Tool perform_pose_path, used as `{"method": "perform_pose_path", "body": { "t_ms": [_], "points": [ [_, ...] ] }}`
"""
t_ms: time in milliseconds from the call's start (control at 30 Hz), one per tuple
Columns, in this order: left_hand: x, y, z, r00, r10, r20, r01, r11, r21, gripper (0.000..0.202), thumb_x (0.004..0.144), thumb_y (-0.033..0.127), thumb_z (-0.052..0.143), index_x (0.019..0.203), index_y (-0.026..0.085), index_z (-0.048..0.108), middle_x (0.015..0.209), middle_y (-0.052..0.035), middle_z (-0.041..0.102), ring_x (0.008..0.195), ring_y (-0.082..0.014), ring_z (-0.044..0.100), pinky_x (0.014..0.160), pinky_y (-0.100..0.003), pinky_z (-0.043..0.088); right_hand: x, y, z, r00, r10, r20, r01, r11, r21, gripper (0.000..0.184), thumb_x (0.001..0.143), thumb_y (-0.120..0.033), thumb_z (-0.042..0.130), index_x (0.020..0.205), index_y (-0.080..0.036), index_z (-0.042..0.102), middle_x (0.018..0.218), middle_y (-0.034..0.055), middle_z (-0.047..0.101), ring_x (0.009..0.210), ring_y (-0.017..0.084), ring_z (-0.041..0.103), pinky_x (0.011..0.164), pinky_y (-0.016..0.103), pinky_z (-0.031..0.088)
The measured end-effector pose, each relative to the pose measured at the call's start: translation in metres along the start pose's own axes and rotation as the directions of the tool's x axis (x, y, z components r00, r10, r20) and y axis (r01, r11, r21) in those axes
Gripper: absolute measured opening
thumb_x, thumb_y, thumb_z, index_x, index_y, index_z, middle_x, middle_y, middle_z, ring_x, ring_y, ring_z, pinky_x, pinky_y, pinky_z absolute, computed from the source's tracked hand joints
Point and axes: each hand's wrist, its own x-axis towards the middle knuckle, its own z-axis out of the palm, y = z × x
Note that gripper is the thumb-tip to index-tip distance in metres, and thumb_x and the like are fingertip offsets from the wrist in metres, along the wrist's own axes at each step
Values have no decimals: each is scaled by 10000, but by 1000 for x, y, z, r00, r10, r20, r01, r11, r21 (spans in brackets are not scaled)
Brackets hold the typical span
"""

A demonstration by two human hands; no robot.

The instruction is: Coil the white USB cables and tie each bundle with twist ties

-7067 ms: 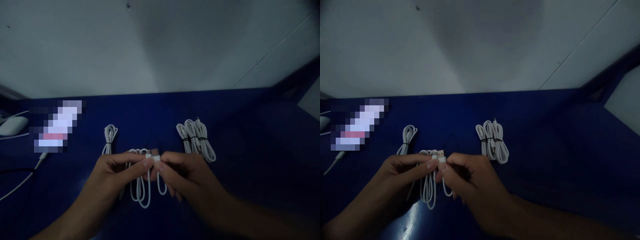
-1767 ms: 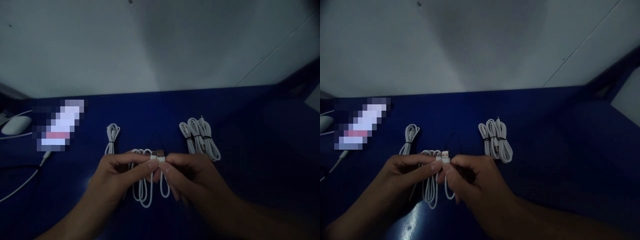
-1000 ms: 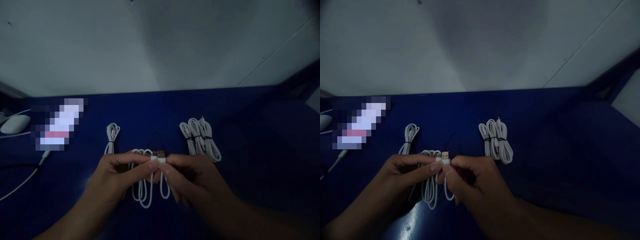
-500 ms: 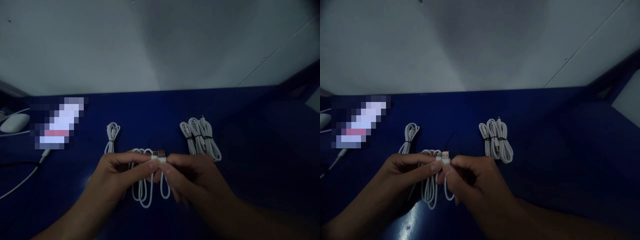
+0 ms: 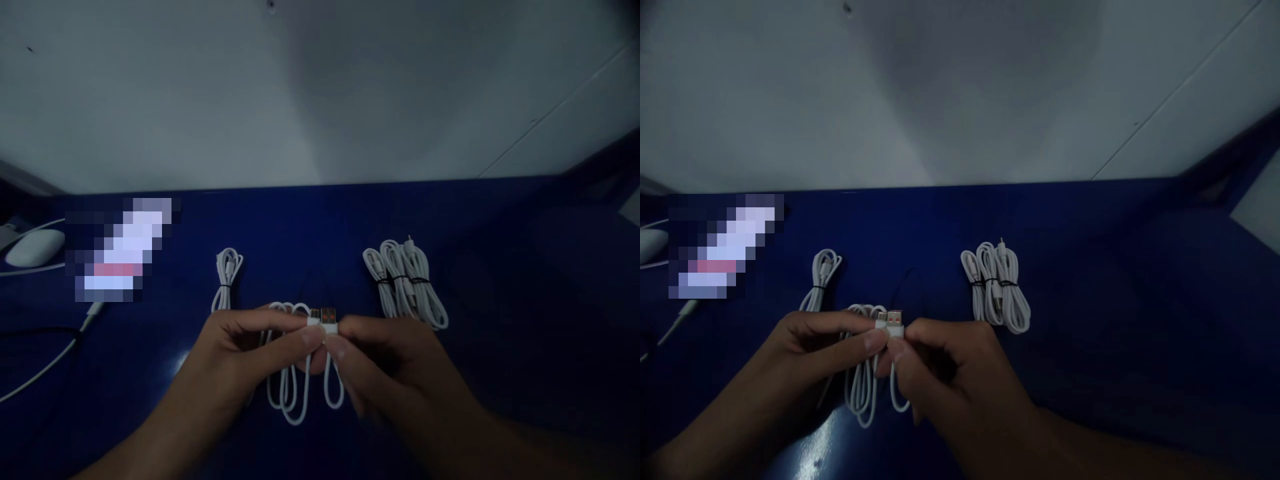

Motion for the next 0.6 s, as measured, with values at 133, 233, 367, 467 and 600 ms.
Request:
{"method": "perform_pose_path", "body": {
  "t_ms": [133,233,367,467,600],
  "points": [
    [-2,1,-1,998,31,46,-32,999,22,170,1058,308,819,946,265,941,912,-25,852,956,-197,794,897,-278,572,-1,-2,0,1000,20,23,-20,1000,3,341,1072,-277,668,739,-209,633,623,-54,563,559,96,496,532,219,402],
    [-5,2,1,995,47,85,-41,997,-72,252,1131,358,720,981,255,895,950,-18,815,884,-171,755,857,-274,584,-3,-2,-1,1000,-2,16,1,1000,23,332,1117,-311,670,798,-219,656,688,-51,564,606,104,500,567,226,424],
    [-9,3,4,995,32,90,-18,988,-156,259,1157,425,674,1018,270,829,977,-15,771,891,-174,720,840,-270,601,-6,1,-3,1000,-2,-14,3,995,98,347,1185,-487,622,957,-253,740,701,-55,527,628,122,457,572,236,414],
    [-9,3,5,995,18,93,-3,986,-166,261,1166,445,662,1026,277,804,966,-4,747,853,-151,690,808,-238,589,-8,1,-3,1000,16,-13,-14,994,104,374,1190,-535,608,966,-264,737,721,-51,528,659,131,479,595,243,439],
    [-5,2,4,993,39,114,-21,988,-150,276,1154,442,694,972,263,801,945,-6,775,811,-139,711,768,-232,577,-6,-2,-3,999,-20,49,18,999,34,373,1195,-458,612,919,-225,706,732,-49,532,663,119,481,632,252,443]
  ]
}}
